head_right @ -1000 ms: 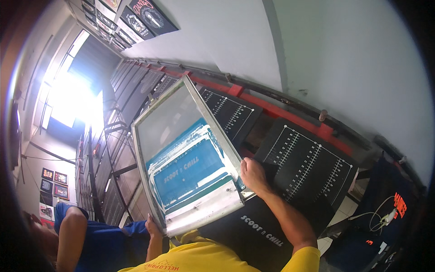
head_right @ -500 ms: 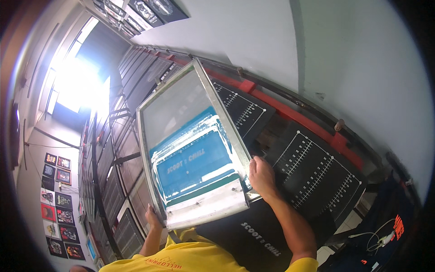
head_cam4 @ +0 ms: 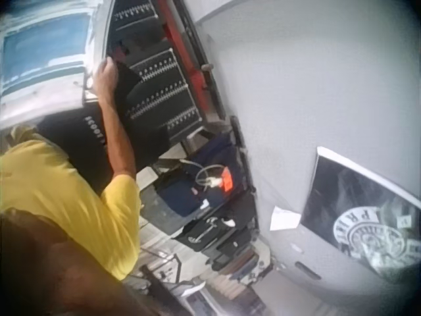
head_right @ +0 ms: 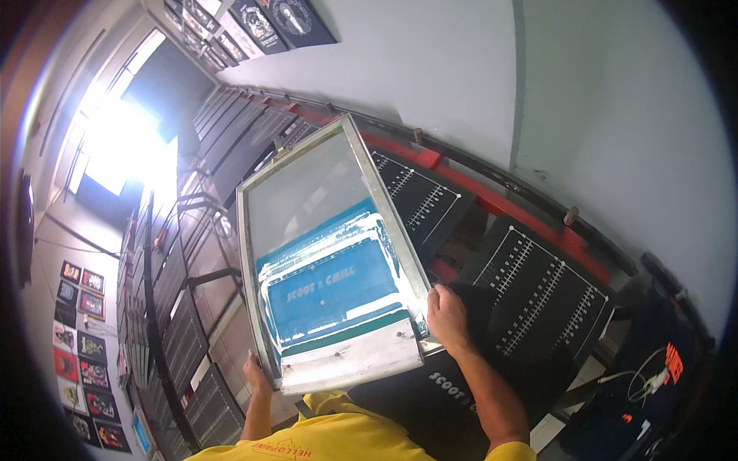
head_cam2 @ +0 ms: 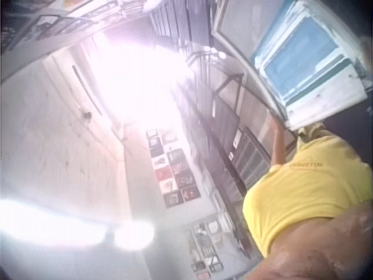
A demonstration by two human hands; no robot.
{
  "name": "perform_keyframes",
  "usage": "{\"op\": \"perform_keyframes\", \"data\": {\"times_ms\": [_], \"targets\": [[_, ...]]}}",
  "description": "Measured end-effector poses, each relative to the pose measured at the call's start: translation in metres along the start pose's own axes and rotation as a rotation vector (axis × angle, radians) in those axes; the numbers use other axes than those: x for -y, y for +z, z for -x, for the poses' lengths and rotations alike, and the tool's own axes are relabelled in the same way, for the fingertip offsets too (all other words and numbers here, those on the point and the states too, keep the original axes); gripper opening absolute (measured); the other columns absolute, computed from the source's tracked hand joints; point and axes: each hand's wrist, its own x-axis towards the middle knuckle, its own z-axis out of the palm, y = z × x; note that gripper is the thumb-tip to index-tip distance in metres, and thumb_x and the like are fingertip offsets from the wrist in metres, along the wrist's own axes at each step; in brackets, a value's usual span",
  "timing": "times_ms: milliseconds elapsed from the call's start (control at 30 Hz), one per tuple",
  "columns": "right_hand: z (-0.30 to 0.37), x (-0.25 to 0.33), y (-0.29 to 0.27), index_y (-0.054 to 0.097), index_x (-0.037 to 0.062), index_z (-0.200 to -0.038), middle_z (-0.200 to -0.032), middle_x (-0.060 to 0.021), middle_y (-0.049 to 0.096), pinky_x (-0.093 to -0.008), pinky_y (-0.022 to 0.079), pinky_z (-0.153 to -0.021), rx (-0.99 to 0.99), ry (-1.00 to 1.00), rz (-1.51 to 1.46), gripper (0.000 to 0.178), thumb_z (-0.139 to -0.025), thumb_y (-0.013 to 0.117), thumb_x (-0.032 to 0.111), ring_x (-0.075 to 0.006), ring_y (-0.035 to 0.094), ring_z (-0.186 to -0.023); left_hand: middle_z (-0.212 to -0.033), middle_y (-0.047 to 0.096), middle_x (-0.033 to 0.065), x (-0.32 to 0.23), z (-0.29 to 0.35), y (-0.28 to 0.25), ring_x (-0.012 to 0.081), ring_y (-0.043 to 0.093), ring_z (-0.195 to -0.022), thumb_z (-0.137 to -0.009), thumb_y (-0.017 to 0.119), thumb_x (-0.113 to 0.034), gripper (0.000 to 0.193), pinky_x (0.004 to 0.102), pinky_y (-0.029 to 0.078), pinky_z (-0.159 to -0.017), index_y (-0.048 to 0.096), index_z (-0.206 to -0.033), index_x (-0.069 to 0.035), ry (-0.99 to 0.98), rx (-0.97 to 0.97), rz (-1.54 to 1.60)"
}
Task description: The person performs screen printing by sliding a squeegee across a screen to apply ink to black t-shirts mounted on boards.
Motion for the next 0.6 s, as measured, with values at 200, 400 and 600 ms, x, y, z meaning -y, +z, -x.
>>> {"op": "perform_keyframes", "data": {"times_ms": [200,400,600], "targets": [[0.024,0.023,0.024,0.065,-0.0072,-0.104,-0.097,-0.0299,0.067,-0.0486,0.050,-0.084,-0.023,0.093,0.029,0.035,-0.098,0.051,0.025,-0.0473,0.064,-0.095,-0.077,0.066,0.0048,-0.008,-0.031,-0.009,0.0113,0.057,-0.062,-0.104,0.049,-0.032,0.044,0.0291,0.043,-0.053,0.071,-0.095,0.004,0.037,0.113,0.027],[0.049,0.029,0.066,0.065,-0.0115,-0.111,-0.104,-0.0318,0.068,-0.0461,0.050,-0.091,-0.084,0.150,0.052,0.042,-0.099,0.052,0.027,-0.0466,0.064,-0.102,-0.068,0.054,-0.0010,-0.003,-0.092,-0.012,0.0094,0.049,-0.058,-0.104,0.051,-0.035,0.043,0.0284,0.037,-0.051,0.065,-0.081,-0.002,0.108,0.133,0.043],[0.069,0.047,0.134,0.064,-0.0070,-0.094,-0.089,-0.0300,0.065,-0.0500,0.050,-0.079,-0.363,0.063,0.089,0.032,-0.098,0.051,0.022,-0.0480,0.063,-0.090,-0.066,0.042,-0.0052,-0.005,-0.195,-0.011,0.0082,0.041,-0.057,-0.103,0.052,-0.039,0.044,0.0281,0.030,-0.051,0.055,-0.073,-0.006,0.163,0.226,-0.063]]}}
